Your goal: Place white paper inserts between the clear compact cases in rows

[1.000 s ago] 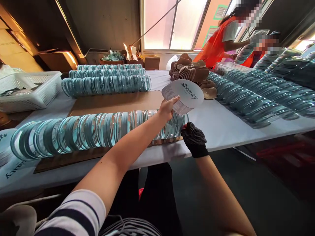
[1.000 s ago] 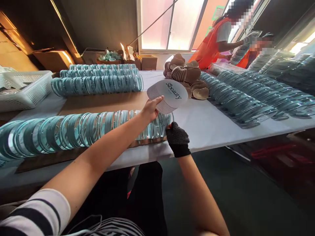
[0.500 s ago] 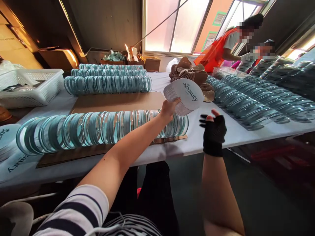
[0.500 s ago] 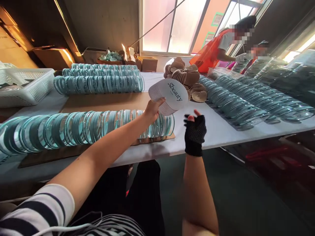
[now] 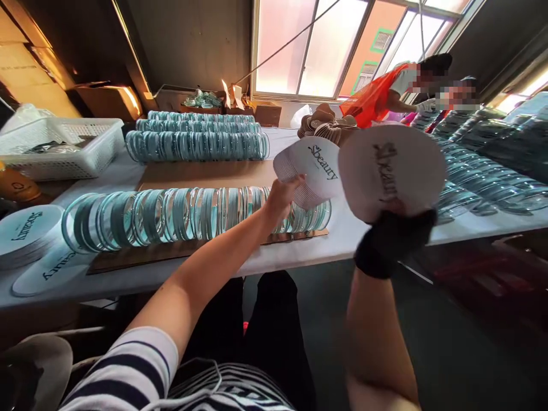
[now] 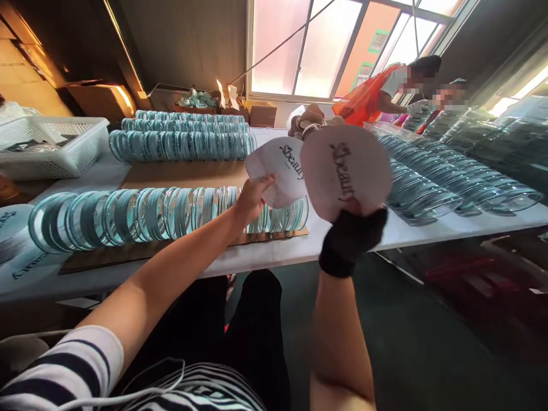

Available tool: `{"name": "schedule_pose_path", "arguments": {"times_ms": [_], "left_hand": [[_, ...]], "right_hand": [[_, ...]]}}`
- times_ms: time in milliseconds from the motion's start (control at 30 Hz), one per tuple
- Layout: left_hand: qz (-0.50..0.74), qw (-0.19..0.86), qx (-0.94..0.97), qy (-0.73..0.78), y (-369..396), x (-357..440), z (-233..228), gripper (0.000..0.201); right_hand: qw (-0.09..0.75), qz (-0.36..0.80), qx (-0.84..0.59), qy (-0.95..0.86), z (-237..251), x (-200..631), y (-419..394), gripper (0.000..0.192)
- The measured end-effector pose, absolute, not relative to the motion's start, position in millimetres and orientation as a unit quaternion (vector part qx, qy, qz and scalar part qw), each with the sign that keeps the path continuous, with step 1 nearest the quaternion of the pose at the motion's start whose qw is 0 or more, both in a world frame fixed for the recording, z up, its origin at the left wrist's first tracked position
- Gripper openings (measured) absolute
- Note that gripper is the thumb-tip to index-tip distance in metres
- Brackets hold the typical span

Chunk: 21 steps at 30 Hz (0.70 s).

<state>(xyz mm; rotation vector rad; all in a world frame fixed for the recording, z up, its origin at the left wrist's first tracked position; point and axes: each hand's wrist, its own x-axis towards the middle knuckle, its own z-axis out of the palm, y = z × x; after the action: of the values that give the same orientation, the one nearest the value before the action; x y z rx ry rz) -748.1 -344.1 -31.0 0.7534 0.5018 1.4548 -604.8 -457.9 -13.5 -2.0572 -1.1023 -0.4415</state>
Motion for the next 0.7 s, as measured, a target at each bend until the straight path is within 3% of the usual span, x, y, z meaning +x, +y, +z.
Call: {"name": "schedule_pose_path", "arguments": {"times_ms": [67, 200, 367, 500, 700], "left_hand": [[0.658, 0.658, 0.293, 0.221, -333, -754, -22, 0.01], [0.653, 0.679, 0.259, 0.213, -307, -759, -19, 0.013], [0.639, 0.695, 0.243, 0.224, -296, -756, -34, 0.025], [0.646, 0.681, 0.251, 0.236, -299, -756, -38, 0.029], [0.643, 0.677, 0.265, 0.242, -299, -754, -42, 0.028]], "right_hand": [[0.345, -0.198, -0.809, -0.434, -25, -597, -488, 0.056], [0.213, -0.135, -0.775, -0.58, -60, -601, -520, 0.042], [0.123, -0.093, -0.765, -0.626, -77, -633, -470, 0.034], [0.112, -0.054, -0.754, -0.645, -77, -646, -427, 0.033], [0.17, -0.033, -0.761, -0.625, -81, -645, -422, 0.029]]}}
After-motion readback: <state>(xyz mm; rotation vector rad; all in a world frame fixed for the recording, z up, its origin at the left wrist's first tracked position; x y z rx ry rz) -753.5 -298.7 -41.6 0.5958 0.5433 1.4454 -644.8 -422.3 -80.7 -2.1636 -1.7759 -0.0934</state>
